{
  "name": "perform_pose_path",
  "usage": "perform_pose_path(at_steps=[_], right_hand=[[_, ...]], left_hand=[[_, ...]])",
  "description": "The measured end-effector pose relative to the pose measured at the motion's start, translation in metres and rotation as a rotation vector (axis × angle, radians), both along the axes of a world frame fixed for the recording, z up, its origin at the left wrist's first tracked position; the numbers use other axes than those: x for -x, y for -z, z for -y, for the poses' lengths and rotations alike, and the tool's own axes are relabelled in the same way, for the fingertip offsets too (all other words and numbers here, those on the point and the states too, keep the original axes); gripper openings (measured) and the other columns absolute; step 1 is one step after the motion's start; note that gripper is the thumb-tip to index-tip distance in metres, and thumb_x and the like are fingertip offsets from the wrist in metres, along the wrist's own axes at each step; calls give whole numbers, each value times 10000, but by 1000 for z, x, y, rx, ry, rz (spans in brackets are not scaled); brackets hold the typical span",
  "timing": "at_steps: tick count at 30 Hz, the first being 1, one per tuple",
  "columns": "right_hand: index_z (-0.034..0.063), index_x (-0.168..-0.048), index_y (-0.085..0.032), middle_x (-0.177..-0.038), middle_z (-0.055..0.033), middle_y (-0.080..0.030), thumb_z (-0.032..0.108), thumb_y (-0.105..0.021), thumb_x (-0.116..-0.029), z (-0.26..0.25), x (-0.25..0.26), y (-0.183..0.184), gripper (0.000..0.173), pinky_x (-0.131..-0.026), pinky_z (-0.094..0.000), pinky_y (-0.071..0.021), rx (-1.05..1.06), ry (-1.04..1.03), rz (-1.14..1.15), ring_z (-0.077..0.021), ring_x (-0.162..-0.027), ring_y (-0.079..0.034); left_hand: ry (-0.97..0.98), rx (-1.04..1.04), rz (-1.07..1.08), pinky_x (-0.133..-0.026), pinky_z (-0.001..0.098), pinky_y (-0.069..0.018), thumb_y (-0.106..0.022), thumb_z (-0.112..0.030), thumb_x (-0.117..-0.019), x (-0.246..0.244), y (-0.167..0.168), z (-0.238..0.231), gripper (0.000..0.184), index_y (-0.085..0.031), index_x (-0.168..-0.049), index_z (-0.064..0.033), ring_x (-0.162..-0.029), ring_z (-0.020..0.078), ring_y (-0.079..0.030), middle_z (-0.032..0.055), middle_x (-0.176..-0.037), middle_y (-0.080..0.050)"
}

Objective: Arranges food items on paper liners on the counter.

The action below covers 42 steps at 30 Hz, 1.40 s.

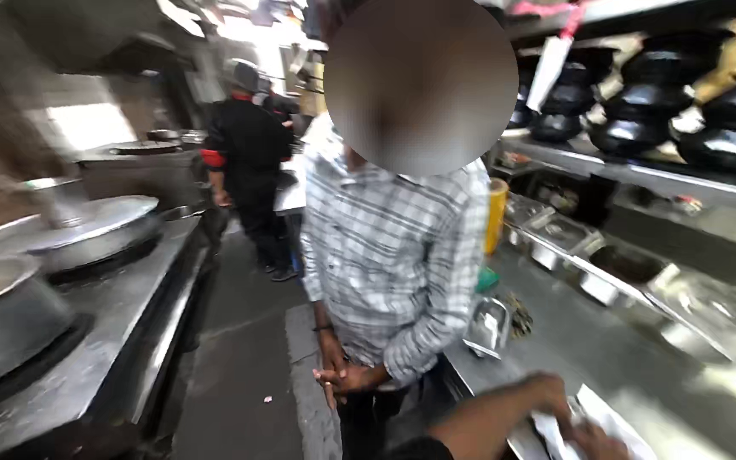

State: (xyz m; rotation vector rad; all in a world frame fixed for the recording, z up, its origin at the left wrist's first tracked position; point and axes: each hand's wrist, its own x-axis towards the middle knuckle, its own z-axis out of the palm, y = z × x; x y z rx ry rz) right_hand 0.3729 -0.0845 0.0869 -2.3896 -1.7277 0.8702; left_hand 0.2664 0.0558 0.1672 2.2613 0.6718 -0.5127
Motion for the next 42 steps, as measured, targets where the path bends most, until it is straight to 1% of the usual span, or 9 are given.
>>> perform_pose_path(at_steps=[6,10,14,20,25,29,32,37,42], right_hand=[[69,-1215,-708,-1250,-126,-692,98,-613,-1006,30,-28,-67,232,-1041,-551,-487,-192,198,-206,-297,-1171,-650],[62,-1130,-692,-1083,-87,-711,70,-596,-1018,80,-49,-84,148,-864,-454,-583,-530,357,-323,-210,-958,-694],[73,-1092,-699,-1062,-50,-716,61,-602,-990,134,-53,-87,141,-849,-387,-588,-754,520,-327,-159,-930,-687],[-9,-1144,-660,-1052,-184,-688,156,-648,-1001,261,-48,-21,219,-806,-523,-542,-811,1289,-26,-294,-909,-660],[-16,-1335,-559,-1329,-264,-587,275,-717,-960,312,-43,27,500,-924,-569,-537,-661,1552,-60,-386,-1119,-642],[-9,-1443,-490,-1312,-269,-611,303,-753,-922,308,-54,31,662,-982,-640,-487,-364,1567,-81,-432,-1186,-610],[10,-1377,-558,-1208,-253,-670,258,-793,-886,300,-63,35,599,-951,-654,-493,-204,1510,-106,-438,-1121,-642],[0,-1073,-706,-960,-170,-692,92,-711,-923,302,-68,37,177,-734,-461,-549,-536,1571,-317,-260,-828,-661],[-16,-980,-671,-1060,-142,-670,81,-665,-953,292,-72,50,100,-820,-419,-539,-983,1530,-409,-215,-957,-638]], left_hand=[[2,-183,230,-1052,697,-418,-775,-557,-845,-25,36,-12,741,-599,-1386,-83,-1352,505,-460,287,-1422,-534],[320,-277,542,-982,602,-514,-700,-163,-937,-37,11,20,268,-713,-1200,-112,-1199,386,-607,179,-1281,-641],[700,-254,167,-889,682,-518,-746,-70,-863,-63,39,40,308,-732,-1163,-139,-1109,387,-664,154,-1141,-718],[711,-296,-24,-924,729,-482,-887,-95,-706,-69,67,48,774,-587,-1400,-263,-1242,499,-552,222,-1410,-554],[797,-373,-165,-989,705,-464,-763,-133,-868,-74,30,57,573,-590,-1412,-185,-1285,470,-546,224,-1410,-567],[667,-286,59,-974,602,-509,-608,-231,-1009,-66,-24,96,304,-667,-1283,-117,-1162,355,-644,155,-1248,-671],[343,238,279,-990,470,-556,-664,-355,-996,-76,12,157,479,-584,-1339,-31,-1121,276,-681,165,-1258,-663],[-209,364,199,-920,526,-561,-779,-534,-864,-130,101,212,881,-420,-1444,23,-1080,356,-667,244,-1239,-634],[-179,289,53,-789,472,-605,-793,-147,-816,-148,105,210,671,-460,-1384,-16,-905,302,-719,198,-1081,-688]])
